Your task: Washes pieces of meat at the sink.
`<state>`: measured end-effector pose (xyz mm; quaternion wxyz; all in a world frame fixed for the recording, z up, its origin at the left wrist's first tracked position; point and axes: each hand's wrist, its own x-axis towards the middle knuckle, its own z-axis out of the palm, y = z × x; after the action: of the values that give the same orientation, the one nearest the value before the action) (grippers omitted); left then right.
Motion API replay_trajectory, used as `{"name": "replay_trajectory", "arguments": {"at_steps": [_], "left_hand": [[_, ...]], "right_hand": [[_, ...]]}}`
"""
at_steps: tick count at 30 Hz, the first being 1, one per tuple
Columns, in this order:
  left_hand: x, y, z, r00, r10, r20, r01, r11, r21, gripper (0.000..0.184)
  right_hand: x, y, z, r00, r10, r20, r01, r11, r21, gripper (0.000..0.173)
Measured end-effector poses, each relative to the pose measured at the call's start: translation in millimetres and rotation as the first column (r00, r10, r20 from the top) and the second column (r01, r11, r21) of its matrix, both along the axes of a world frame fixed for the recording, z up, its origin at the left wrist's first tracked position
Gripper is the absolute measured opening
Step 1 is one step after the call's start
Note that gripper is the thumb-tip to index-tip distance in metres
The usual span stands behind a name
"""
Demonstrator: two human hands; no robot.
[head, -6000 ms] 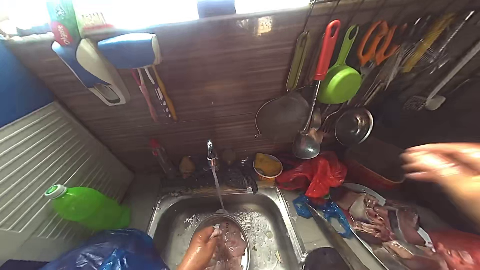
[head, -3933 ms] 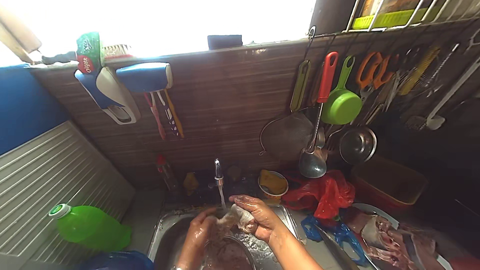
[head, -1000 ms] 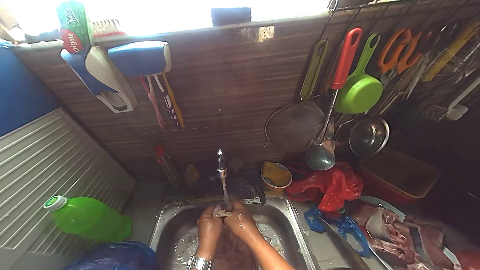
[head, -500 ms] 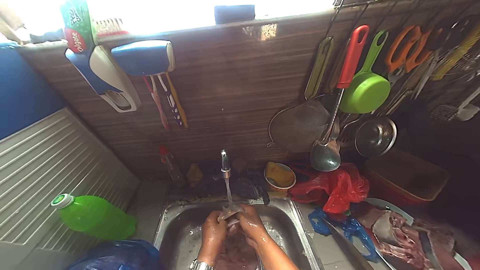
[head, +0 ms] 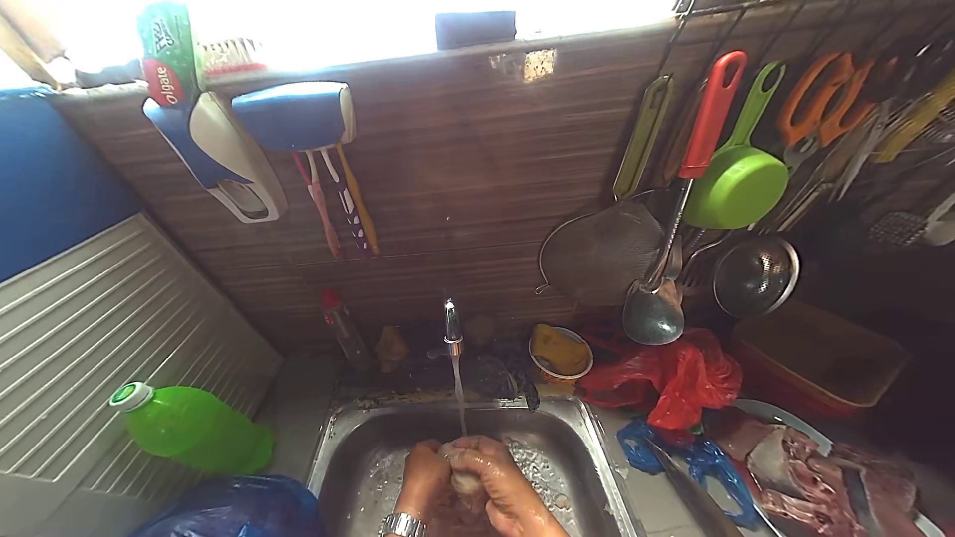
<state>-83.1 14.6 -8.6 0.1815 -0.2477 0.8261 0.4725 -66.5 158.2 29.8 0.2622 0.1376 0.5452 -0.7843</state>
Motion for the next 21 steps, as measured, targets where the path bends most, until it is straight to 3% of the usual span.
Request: {"name": "replay_trajectory", "arguments": {"at_steps": [2,5,7,9,11,12,14,16,18,21], "left_hand": [[1,0,0,0.999,-0.051,-0.007,0.050,0.995,-0.085,0.021],[12,12,15,0.991,-0.069,-0.113,0.050,0.985,-0.168,0.023],[20,23,26,0.945,-0.118,-0.306,0.037,0.966,-0.256,0.024],[25,32,24,0.838,-0.161,-0.522,0.001,0.956,-0.294,0.022],[24,42,27,0.754,-0.123,-0.645,-0.015,0.979,-0.205,0.022],[23,47,33,0.758,-0.022,-0.652,-0.030,0.997,-0.069,0.020],[19,48,48,0.814,0.231,-0.533,-0.069,0.950,0.306,0.016],[19,46,56,0.849,0.355,-0.392,-0.117,0.849,0.515,0.014],[20,42,55,0.856,0.415,-0.308,-0.179,0.797,0.577,0.011],[22,31,46,0.857,0.473,-0.203,-0.290,0.770,0.569,0.016]], "right_hand": [[5,2,-4,0.982,0.171,-0.075,-0.151,0.962,0.228,0.050],[-1,5,-5,0.949,0.310,-0.048,-0.206,0.732,0.650,0.041],[-8,3,-7,0.951,0.310,0.001,-0.202,0.616,0.762,0.035],[-10,1,-10,0.953,0.299,0.046,-0.214,0.560,0.801,0.032],[-13,-1,-13,0.954,0.300,-0.009,-0.172,0.570,0.803,0.032],[-16,-3,-19,0.955,0.292,-0.054,-0.137,0.594,0.793,0.032],[-25,-6,-30,0.971,0.227,-0.078,-0.099,0.673,0.733,0.030],[-30,-8,-30,0.990,0.102,-0.099,-0.027,0.818,0.574,0.020],[-28,-12,-19,0.994,-0.039,-0.105,0.077,0.915,0.396,0.015],[-20,-20,-6,0.973,-0.231,0.002,0.229,0.965,0.128,0.022]]}}
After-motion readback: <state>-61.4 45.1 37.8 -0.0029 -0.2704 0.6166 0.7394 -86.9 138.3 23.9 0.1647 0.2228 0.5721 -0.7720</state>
